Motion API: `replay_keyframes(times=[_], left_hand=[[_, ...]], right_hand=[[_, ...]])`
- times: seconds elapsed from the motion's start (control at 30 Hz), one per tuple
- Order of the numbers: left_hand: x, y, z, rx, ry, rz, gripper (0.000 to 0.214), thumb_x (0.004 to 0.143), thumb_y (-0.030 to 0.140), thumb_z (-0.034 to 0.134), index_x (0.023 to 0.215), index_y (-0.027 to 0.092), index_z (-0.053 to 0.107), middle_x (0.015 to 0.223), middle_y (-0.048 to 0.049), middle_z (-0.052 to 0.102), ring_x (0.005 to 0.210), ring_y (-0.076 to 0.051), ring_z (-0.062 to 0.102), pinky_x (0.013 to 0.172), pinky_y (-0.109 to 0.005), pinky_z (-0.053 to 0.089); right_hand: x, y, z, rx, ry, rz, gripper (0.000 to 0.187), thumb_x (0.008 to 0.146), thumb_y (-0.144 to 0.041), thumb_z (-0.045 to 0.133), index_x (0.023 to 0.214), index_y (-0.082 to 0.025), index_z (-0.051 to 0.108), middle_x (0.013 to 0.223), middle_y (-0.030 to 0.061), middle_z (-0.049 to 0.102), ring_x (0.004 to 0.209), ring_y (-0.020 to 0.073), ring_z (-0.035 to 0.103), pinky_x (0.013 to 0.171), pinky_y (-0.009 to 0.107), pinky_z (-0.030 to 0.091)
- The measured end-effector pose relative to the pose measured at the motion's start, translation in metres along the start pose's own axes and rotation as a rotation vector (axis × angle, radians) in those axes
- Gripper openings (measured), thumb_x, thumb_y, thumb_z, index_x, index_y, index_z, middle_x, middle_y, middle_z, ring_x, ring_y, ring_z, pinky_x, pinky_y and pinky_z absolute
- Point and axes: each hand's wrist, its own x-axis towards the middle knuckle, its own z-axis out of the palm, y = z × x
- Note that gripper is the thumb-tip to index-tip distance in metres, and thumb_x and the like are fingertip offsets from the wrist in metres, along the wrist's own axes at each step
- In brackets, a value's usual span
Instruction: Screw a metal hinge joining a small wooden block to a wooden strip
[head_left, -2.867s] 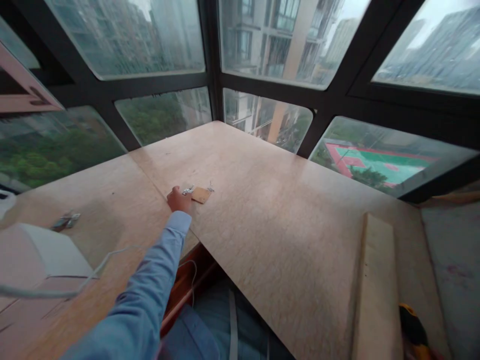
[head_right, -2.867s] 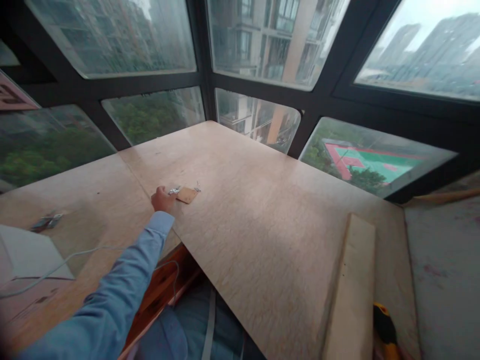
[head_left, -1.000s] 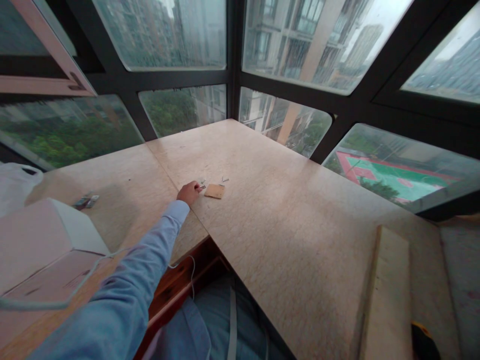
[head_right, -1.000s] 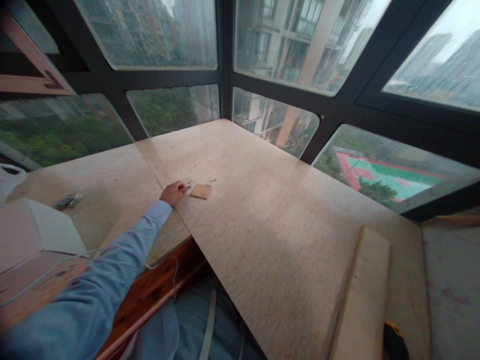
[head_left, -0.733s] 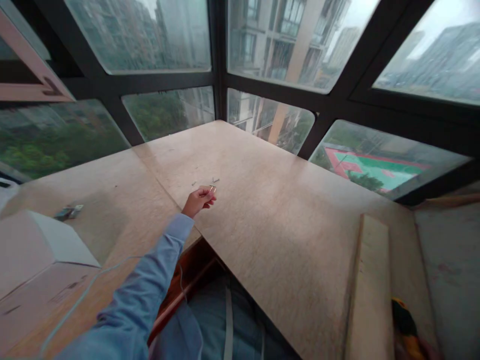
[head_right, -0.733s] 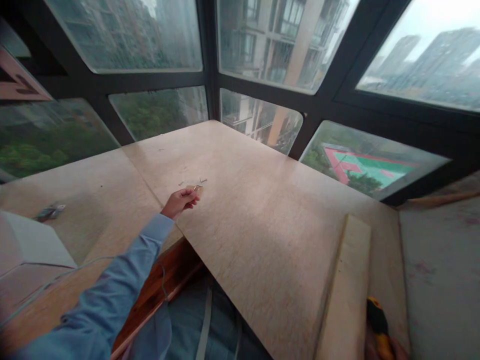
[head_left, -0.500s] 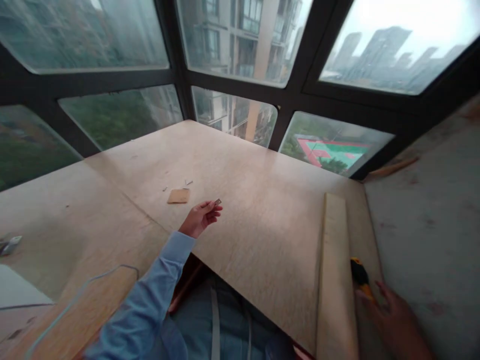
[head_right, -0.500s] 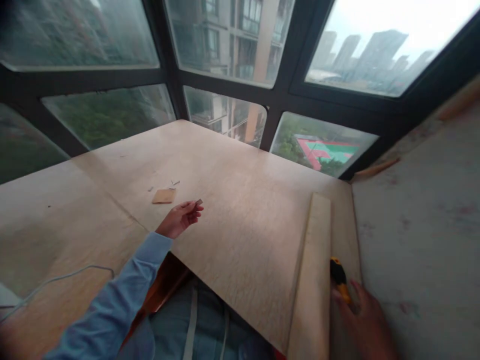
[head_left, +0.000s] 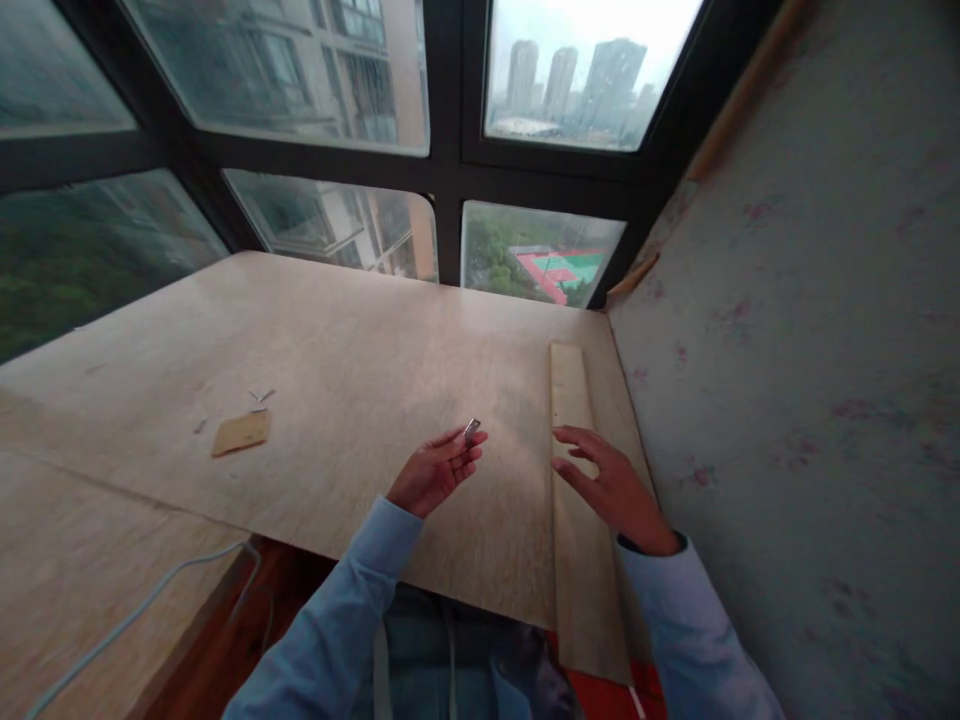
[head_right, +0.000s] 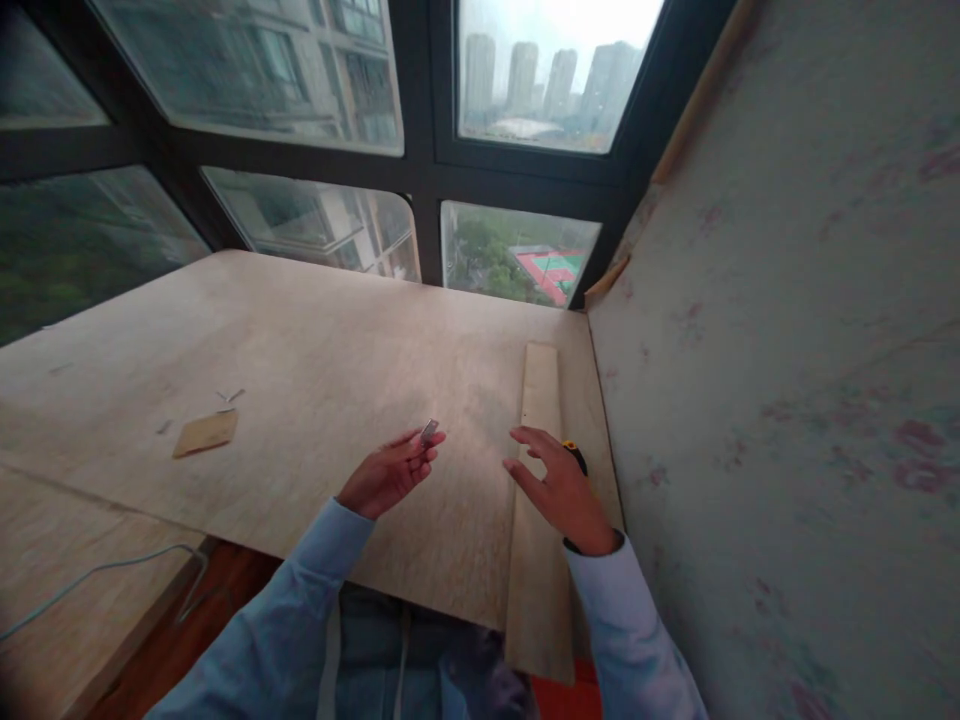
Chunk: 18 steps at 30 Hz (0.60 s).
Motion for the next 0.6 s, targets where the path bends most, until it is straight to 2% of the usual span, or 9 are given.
replay_keyframes(times=[0.17, 0.33, 0.43, 0.6], left_hand=[[0.017, -0.017, 0.021, 0.018, -0.093, -0.013, 0.027, 0.078, 0.011, 0.071, 0.105, 0.014, 0.069, 0.112, -0.0125, 0.070, 0.085, -0.015, 0.070, 0.072, -0.023, 0.054], [0.041, -0.032, 0.024, 0.013, -0.139, -0.002, 0.028, 0.075, 0.016, 0.076, 0.102, 0.013, 0.068, 0.102, -0.0129, 0.073, 0.083, -0.017, 0.071, 0.070, -0.025, 0.053], [0.060, -0.041, 0.023, -0.008, -0.131, 0.007, 0.029, 0.074, 0.017, 0.077, 0.101, 0.013, 0.067, 0.094, -0.0103, 0.073, 0.078, -0.016, 0.071, 0.067, -0.024, 0.052], [0.086, -0.052, 0.020, -0.092, -0.083, -0.027, 0.019, 0.075, 0.019, 0.076, 0.090, 0.013, 0.067, 0.083, -0.0066, 0.072, 0.073, -0.016, 0.069, 0.069, -0.026, 0.053]], right_hand=[[0.028, -0.002, 0.015, 0.160, -0.075, 0.038, 0.033, 0.086, -0.037, 0.061, 0.115, -0.022, 0.063, 0.115, 0.0105, 0.068, 0.101, 0.0211, 0.066, 0.085, 0.038, 0.056], [0.054, 0.002, 0.021, 0.264, -0.221, 0.023, 0.028, 0.084, -0.034, 0.062, 0.108, -0.021, 0.067, 0.107, 0.0089, 0.072, 0.088, 0.0187, 0.069, 0.076, 0.033, 0.056], [0.069, 0.007, 0.021, 0.251, -0.238, 0.014, 0.025, 0.082, -0.029, 0.063, 0.104, -0.020, 0.069, 0.098, 0.0066, 0.073, 0.080, 0.0168, 0.068, 0.072, 0.031, 0.053], [0.089, 0.023, 0.022, 0.203, -0.305, -0.004, 0.042, 0.075, -0.023, 0.069, 0.117, -0.018, 0.064, 0.096, 0.0063, 0.071, 0.074, 0.0154, 0.066, 0.064, 0.028, 0.050]])
